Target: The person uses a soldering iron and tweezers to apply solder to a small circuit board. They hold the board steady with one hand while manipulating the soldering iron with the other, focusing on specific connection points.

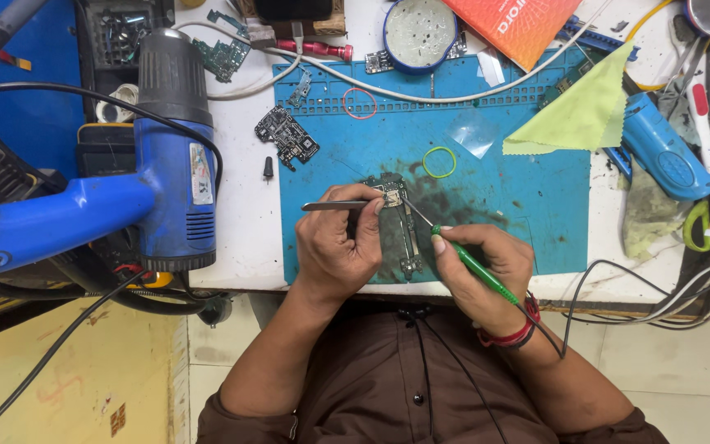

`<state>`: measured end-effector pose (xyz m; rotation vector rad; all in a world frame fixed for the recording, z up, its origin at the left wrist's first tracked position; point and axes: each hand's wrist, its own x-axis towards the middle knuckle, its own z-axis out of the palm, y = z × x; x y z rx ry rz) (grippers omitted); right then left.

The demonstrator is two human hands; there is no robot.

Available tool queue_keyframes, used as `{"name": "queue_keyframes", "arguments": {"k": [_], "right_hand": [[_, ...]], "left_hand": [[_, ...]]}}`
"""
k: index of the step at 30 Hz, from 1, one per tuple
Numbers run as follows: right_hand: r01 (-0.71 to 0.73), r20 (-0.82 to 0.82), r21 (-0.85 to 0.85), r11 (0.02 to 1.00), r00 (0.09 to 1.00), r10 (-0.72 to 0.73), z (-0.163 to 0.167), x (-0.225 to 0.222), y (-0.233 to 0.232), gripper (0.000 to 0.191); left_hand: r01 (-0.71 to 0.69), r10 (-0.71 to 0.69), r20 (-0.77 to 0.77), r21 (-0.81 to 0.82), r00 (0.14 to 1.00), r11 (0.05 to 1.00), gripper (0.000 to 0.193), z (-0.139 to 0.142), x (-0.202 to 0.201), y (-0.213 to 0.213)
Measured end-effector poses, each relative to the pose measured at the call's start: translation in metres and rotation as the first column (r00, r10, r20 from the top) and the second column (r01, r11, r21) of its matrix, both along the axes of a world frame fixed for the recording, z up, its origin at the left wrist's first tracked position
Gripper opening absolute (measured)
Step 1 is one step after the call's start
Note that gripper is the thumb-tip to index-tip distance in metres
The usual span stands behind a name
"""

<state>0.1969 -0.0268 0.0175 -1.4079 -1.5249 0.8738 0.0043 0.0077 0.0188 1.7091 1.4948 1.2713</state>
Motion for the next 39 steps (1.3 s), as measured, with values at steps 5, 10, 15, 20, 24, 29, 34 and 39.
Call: {"name": "queue_keyframes", "arguments": {"k": [5,10,15,20,24,29,34,39], "right_hand": [[-0.007,0.001,-0.001,1.0,1.0,0.007,-0.0007,0.0001,0.0012,0.009],[-0.015,-0.014,-0.004,1.0,1.0,0.015,-0.0003,0.0005,0.001,0.01],[-0.014,-0.016,-0.011,1.0,1.0,0.014,-0.0003,0.0005,0.0018,0.01],[-0.019,-0.023,0.025,1.0,1.0,0.019,0.0,-0.0006,0.0017,0.01],[-0.018,0.004,0.0,1.0,1.0,0.018,0.0007,0.0004,0.0021,0.01],[-0.01,0.015,-0.018,1.0,1.0,0.01,0.0005,0.0005,0.0015,0.01],[-0.019,0.023,0.01,1.0,1.0,0.019,-0.0014,-0.0001,0.0025,0.012],[-0.024,0.025,0.03,0.999,0.999,0.023,-0.0023,0.0004,0.0028,0.013]], "left_hand": [[0.002,-0.002,0.002,0.001,1.0,1.0,0.005,-0.0001,-0.0005,0.0003],[0.004,-0.004,0.02,-0.006,1.0,1.0,0.005,-0.001,0.0001,0.0002],[0.01,-0.01,0.008,0.008,1.0,1.0,0.004,-0.0032,-0.0005,0.0007],[0.011,-0.011,0.001,0.007,1.0,1.0,0.004,-0.0041,-0.0012,0.0001],[0.009,-0.009,0.001,0.005,1.0,1.0,0.005,-0.0037,-0.0008,0.0001],[0.004,-0.004,0.007,0.01,1.0,1.0,0.005,-0.0024,-0.0007,0.0003],[0.0,0.0,0.013,0.01,1.0,1.0,0.005,-0.0016,0.0,0.0004],[-0.003,0.003,0.01,0.006,1.0,1.0,0.005,-0.0019,-0.0003,0.0007]]}}
